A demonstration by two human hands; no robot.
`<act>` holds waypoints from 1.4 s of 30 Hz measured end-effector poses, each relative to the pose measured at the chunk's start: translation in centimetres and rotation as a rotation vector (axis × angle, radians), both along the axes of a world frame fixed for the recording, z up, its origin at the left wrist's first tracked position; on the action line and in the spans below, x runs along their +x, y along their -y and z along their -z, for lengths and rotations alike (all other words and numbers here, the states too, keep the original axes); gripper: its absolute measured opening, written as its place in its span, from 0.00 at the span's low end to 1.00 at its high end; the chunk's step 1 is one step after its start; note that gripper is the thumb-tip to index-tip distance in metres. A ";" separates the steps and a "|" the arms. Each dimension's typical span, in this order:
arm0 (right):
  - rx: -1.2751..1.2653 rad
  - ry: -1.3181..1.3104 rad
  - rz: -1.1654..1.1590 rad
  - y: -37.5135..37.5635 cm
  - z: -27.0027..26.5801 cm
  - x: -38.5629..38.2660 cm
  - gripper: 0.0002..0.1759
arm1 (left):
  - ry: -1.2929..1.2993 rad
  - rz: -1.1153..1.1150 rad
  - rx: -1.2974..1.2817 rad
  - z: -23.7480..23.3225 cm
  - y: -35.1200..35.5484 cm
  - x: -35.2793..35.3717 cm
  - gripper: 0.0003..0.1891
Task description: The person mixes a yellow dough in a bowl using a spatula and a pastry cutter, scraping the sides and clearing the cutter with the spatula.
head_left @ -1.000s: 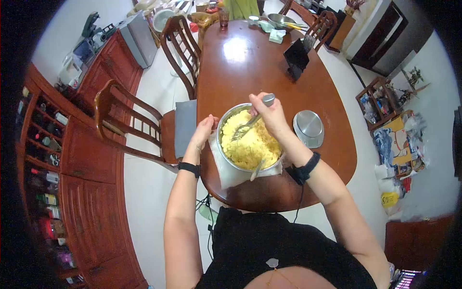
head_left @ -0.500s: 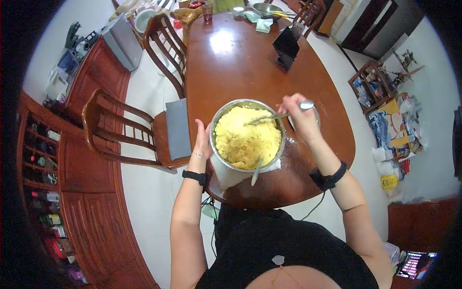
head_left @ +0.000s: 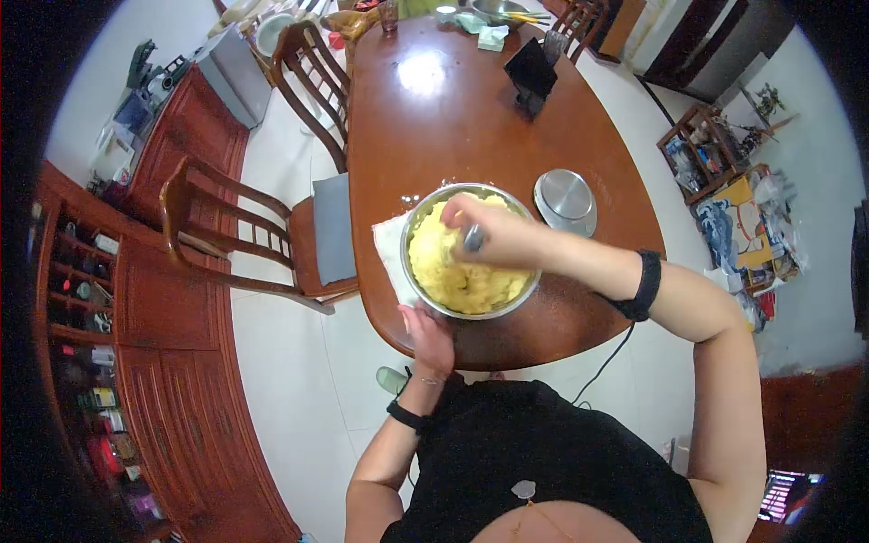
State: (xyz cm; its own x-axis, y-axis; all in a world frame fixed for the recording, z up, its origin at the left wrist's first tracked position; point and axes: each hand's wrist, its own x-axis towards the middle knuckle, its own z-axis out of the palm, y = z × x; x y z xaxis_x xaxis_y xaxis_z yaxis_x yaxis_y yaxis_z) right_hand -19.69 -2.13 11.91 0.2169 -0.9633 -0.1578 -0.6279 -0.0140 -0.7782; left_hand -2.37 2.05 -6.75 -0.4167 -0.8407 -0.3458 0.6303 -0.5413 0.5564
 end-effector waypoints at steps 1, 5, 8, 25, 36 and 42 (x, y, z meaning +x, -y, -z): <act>-0.054 -0.051 -0.086 -0.9 0.7 0.5 0.25 | 0.014 0.018 0.015 0.1 -0.8 0.1 0.39; -0.070 0.072 -0.094 -5.2 1.2 1.3 0.21 | 0.169 -0.070 0.050 4.9 0.5 1.3 0.31; -0.378 0.429 0.282 -6.3 5.0 0.0 0.11 | 0.541 -0.029 -0.154 1.0 5.4 2.7 0.22; -0.702 0.851 0.545 -7.9 -0.4 -0.9 0.05 | 0.784 0.860 -0.639 -1.8 23.2 -5.0 0.20; -0.530 1.187 1.103 -4.2 3.9 -0.3 0.11 | 0.854 0.701 -0.876 0.0 22.7 -4.2 0.15; -0.563 1.422 1.000 -1.6 5.2 -1.5 0.11 | 0.905 0.100 -1.005 6.8 19.8 0.7 0.15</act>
